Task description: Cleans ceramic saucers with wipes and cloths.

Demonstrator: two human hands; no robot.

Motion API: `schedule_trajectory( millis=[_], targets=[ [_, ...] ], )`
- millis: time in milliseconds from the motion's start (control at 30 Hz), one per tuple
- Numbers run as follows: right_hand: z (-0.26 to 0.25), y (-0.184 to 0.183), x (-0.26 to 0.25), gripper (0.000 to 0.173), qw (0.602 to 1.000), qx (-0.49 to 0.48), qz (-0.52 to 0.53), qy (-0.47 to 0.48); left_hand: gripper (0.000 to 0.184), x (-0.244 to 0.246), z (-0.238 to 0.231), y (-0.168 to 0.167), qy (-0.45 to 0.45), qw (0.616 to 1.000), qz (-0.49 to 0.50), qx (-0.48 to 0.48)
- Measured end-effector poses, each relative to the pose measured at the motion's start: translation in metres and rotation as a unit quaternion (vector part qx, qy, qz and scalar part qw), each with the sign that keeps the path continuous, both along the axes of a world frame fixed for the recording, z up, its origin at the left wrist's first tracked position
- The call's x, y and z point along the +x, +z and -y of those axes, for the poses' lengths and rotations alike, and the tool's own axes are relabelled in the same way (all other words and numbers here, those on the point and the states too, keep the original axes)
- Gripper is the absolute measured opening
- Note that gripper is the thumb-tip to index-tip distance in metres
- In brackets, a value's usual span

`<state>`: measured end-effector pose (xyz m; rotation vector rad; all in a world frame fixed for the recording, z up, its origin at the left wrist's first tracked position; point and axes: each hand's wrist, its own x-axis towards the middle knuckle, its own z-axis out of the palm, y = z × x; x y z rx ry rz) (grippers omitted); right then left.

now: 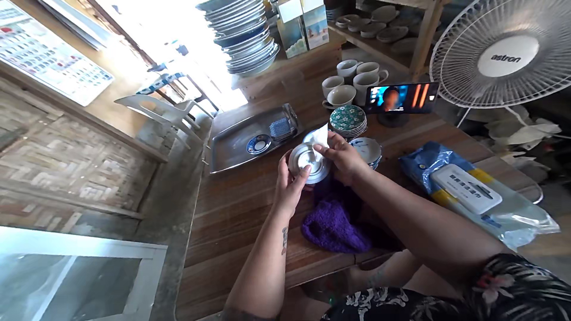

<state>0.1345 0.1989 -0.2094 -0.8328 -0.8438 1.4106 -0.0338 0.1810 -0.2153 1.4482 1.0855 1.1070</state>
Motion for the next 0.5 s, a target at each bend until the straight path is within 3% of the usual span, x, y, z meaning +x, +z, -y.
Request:
schedule_trajectory(
  millis=[133, 400, 500],
  targets=[
    [0.007, -0.005, -0.003, 0.047, 0.999, 0.025, 0.013, -0.021, 0.058, 0.008, 0.004, -0.003, 0.010, 0.999, 0.031, -0.012],
    [0.017, 0.001, -0.009, 0.065, 0.992, -0.008, 0.019, 0.122, 0.035, 0.000, -0.001, 0.000, 0.114, 0.982, 0.145, 0.040],
    [0.016, 0.000, -0.009, 0.062, 0.990, -0.014, 0.016, 0.136, 0.031, -0.004, -0.002, 0.000, 0.103, 0.980, 0.170, 0.030]
  ],
)
